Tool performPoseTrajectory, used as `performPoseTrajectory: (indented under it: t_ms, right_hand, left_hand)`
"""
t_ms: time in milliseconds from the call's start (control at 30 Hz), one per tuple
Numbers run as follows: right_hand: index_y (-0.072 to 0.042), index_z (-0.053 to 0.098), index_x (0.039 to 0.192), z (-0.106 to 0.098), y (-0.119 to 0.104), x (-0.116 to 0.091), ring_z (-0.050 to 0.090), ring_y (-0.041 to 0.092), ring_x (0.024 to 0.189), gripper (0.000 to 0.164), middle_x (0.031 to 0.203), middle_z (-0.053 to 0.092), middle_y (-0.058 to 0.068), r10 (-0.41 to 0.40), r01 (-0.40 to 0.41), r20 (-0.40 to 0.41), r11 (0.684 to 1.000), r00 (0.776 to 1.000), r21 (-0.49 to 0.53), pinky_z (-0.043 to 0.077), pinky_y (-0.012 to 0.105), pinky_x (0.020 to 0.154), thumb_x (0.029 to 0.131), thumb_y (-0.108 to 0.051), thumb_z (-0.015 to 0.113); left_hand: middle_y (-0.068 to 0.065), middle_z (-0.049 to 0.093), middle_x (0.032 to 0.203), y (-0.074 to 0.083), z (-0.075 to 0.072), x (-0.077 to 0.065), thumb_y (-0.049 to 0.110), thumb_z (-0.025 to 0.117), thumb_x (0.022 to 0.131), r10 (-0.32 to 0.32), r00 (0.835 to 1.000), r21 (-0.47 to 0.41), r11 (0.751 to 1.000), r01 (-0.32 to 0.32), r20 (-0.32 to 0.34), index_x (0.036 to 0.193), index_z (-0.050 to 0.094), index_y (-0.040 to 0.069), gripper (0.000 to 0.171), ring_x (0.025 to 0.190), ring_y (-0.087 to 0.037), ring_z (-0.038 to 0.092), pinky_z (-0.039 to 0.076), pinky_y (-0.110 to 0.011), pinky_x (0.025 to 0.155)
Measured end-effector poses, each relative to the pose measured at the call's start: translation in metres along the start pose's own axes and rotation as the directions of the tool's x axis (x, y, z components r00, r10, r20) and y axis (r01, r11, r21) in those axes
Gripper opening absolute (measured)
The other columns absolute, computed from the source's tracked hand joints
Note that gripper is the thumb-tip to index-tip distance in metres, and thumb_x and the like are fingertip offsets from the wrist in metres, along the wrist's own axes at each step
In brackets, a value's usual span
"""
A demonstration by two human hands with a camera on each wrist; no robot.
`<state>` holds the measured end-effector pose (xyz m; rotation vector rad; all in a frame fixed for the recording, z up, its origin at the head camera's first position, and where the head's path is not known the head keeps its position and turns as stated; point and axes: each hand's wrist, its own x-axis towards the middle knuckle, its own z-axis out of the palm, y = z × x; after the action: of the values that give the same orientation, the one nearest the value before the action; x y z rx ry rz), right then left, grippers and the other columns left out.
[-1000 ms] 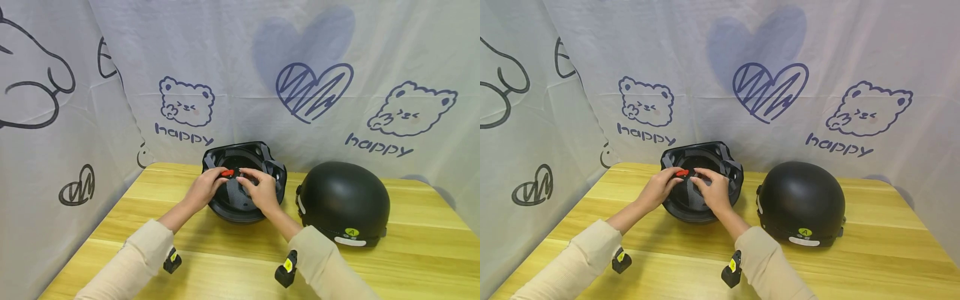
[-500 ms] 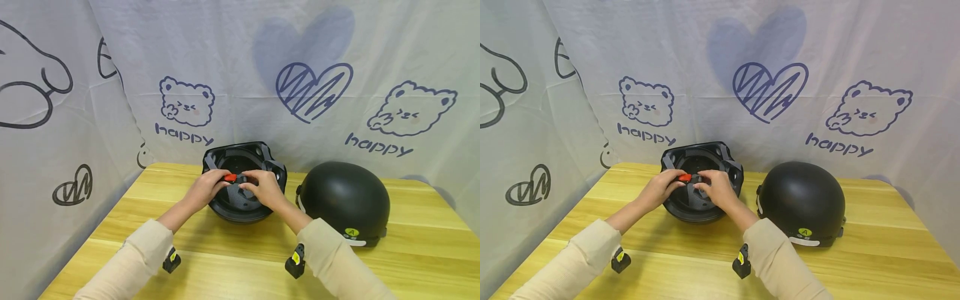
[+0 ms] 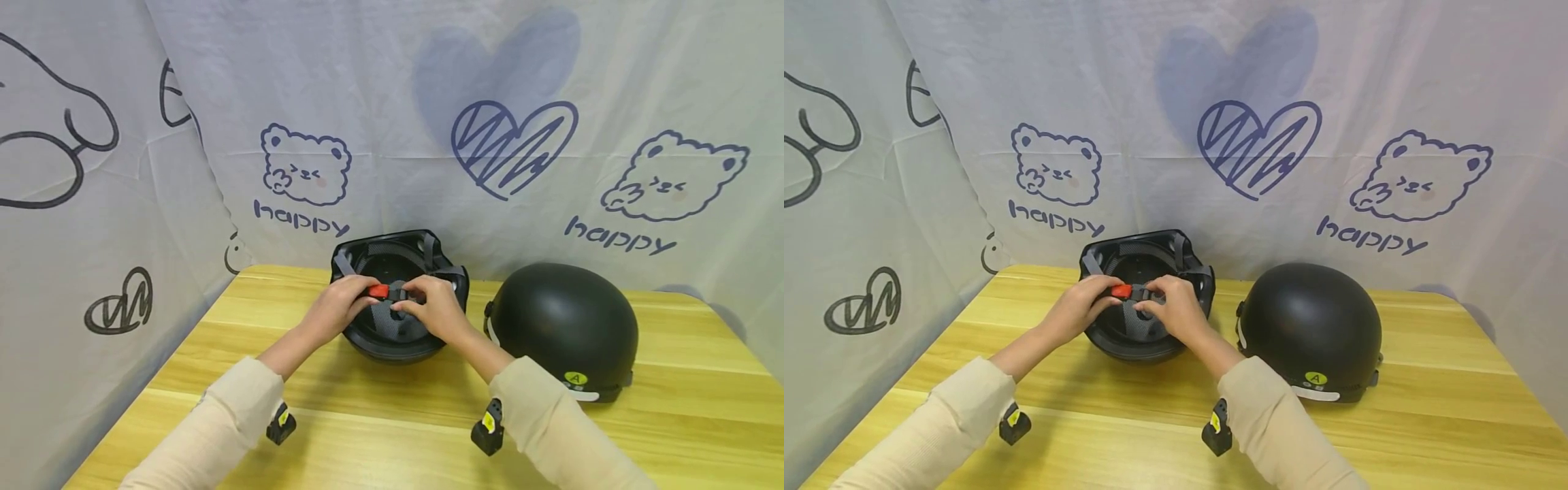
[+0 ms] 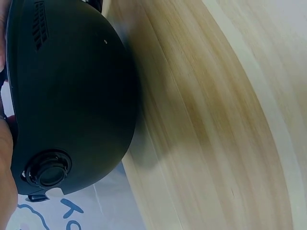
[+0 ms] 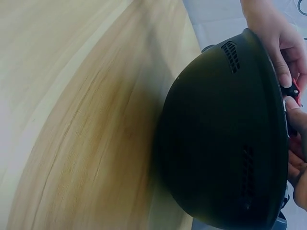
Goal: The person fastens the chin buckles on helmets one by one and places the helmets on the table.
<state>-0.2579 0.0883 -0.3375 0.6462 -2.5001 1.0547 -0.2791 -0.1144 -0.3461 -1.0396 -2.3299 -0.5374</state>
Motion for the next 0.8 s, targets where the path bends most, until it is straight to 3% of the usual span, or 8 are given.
performPoseTrajectory:
  t_ms: [200, 400, 800]
  right_hand:
    - [-0.001, 0.069, 0.097, -0.0021, 0.0028, -0.0018, 0.065, 0.021, 0.079, 0.03, 0.093, 0.07, 0.012, -0.026, 0.026, 0.005, 1.0, 1.0, -0.017, 0.054, 0.033, 0.07, 0.074, -0.019, 0.075]
    - [-0.001, 0.069, 0.094, -0.0022, 0.0061, -0.003, 0.058, 0.022, 0.073, 0.029, 0.082, 0.065, 0.01, -0.047, 0.047, 0.007, 0.998, 0.999, -0.047, 0.049, 0.03, 0.064, 0.073, -0.02, 0.076]
    - [-0.002, 0.069, 0.09, 0.0004, 0.0075, -0.007, 0.053, 0.016, 0.072, 0.028, 0.081, 0.062, 0.008, -0.105, 0.101, -0.042, 0.992, 0.994, -0.075, 0.047, 0.028, 0.064, 0.07, -0.018, 0.079]
  left_hand:
    - [-0.008, 0.068, 0.101, 0.0015, 0.0001, 0.0028, 0.015, 0.069, 0.082, 0.055, 0.998, 0.019, 0.998, -0.055, 0.005, 0.106, 0.063, 0.004, 0.026, 0.094, -0.021, 0.063, 0.052, -0.035, 0.082]
    - [-0.008, 0.068, 0.1, 0.0025, 0.0004, 0.0038, 0.015, 0.07, 0.081, 0.086, 0.996, 0.02, 0.996, -0.086, -0.01, 0.105, 0.064, 0.004, 0.027, 0.093, -0.021, 0.064, 0.052, -0.035, 0.083]
    - [-0.008, 0.068, 0.099, 0.0023, 0.0029, 0.0015, 0.018, 0.071, 0.08, 0.113, 0.993, 0.059, 0.992, -0.112, -0.016, 0.104, 0.065, 0.004, 0.028, 0.093, -0.021, 0.064, 0.052, -0.035, 0.083]
